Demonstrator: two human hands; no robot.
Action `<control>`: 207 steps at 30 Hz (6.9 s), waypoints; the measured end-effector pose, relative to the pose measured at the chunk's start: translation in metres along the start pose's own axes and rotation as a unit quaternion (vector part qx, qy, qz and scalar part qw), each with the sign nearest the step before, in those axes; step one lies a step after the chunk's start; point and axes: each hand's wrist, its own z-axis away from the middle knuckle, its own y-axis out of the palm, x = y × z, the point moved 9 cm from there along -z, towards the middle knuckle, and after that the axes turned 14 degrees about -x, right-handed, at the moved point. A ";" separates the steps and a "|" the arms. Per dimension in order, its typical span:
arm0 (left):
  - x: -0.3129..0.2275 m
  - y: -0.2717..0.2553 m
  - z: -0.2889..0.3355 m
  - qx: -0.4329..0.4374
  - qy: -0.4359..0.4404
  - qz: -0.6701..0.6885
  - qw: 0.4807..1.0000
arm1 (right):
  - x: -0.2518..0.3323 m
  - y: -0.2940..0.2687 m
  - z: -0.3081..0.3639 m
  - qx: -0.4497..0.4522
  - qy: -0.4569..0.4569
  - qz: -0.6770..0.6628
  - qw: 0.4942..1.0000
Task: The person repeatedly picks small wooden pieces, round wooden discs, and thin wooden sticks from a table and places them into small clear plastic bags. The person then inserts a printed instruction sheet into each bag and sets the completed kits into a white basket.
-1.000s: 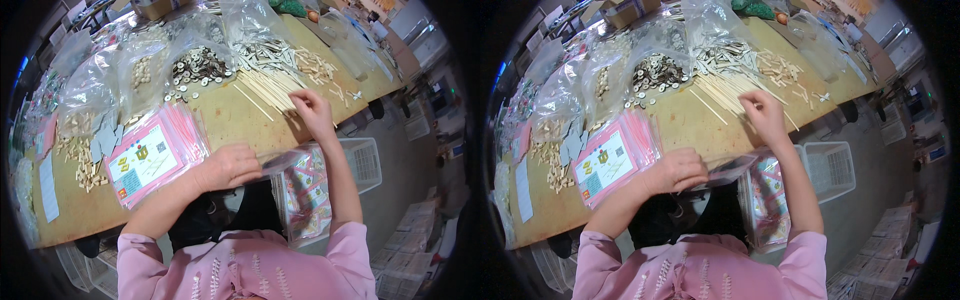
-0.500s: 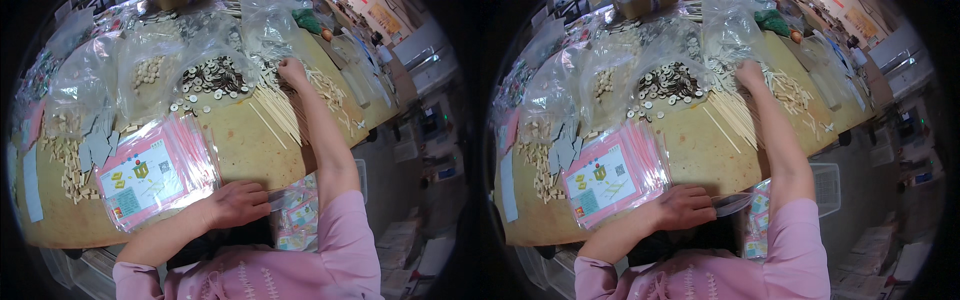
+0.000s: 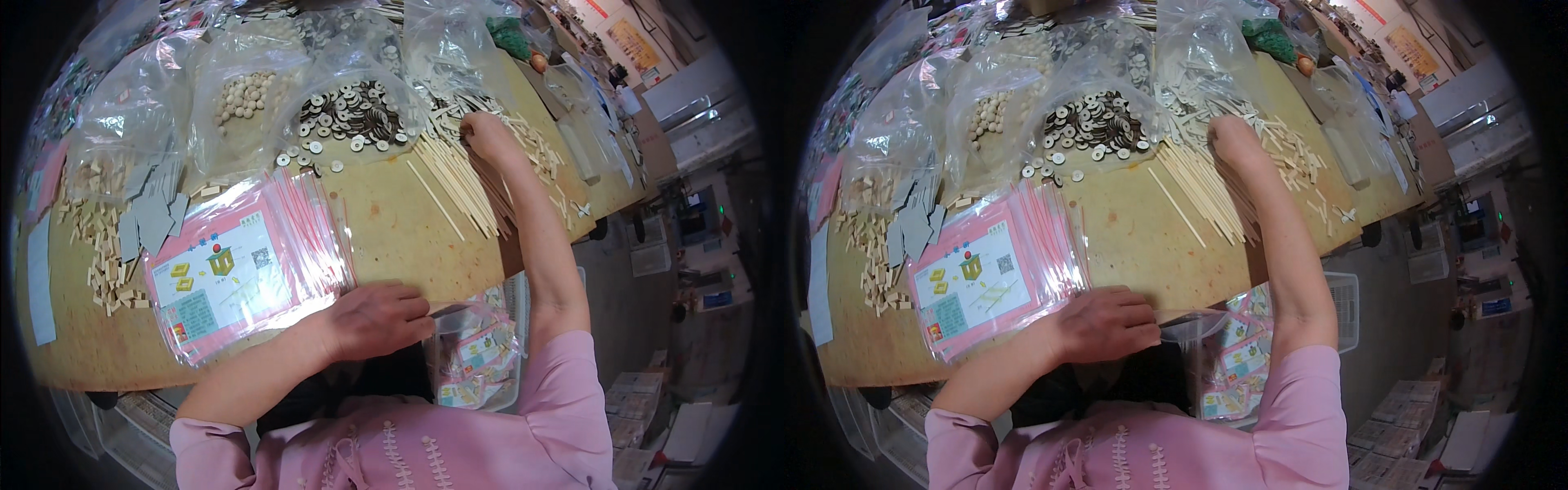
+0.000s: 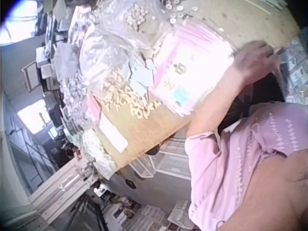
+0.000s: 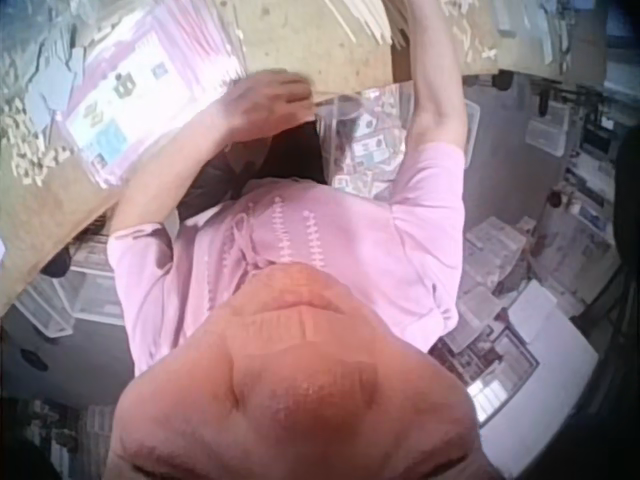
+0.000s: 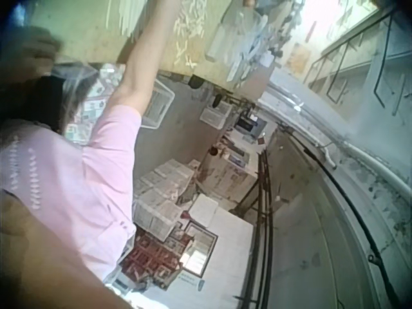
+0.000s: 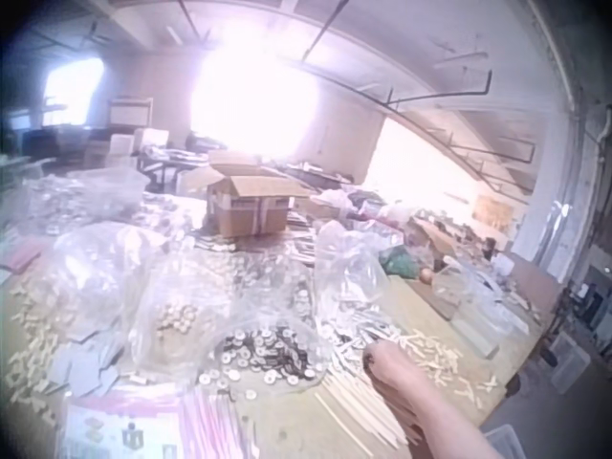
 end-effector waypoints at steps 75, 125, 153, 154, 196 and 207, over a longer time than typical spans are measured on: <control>0.007 0.002 -0.003 -0.024 -0.179 0.096 0.979 | -0.182 -0.020 0.129 -0.186 0.190 -0.152 0.952; 0.028 -0.005 0.004 -0.091 -0.285 0.165 0.940 | 0.055 -0.050 0.374 -0.178 0.309 -0.471 0.807; -0.129 -0.129 0.198 -0.122 -0.328 -0.210 0.913 | 0.274 0.131 0.426 0.206 0.429 -0.819 0.321; -0.128 -0.125 0.208 -0.129 -0.367 -0.184 0.903 | 0.275 0.130 0.423 0.212 0.420 -0.816 0.336; -0.054 -0.016 0.285 -0.115 -0.750 0.353 0.548 | 0.280 0.104 0.396 0.190 0.387 -0.807 0.403; -0.040 0.010 0.257 -0.105 -0.729 0.368 0.568 | 0.278 0.114 0.404 0.216 0.397 -0.846 0.282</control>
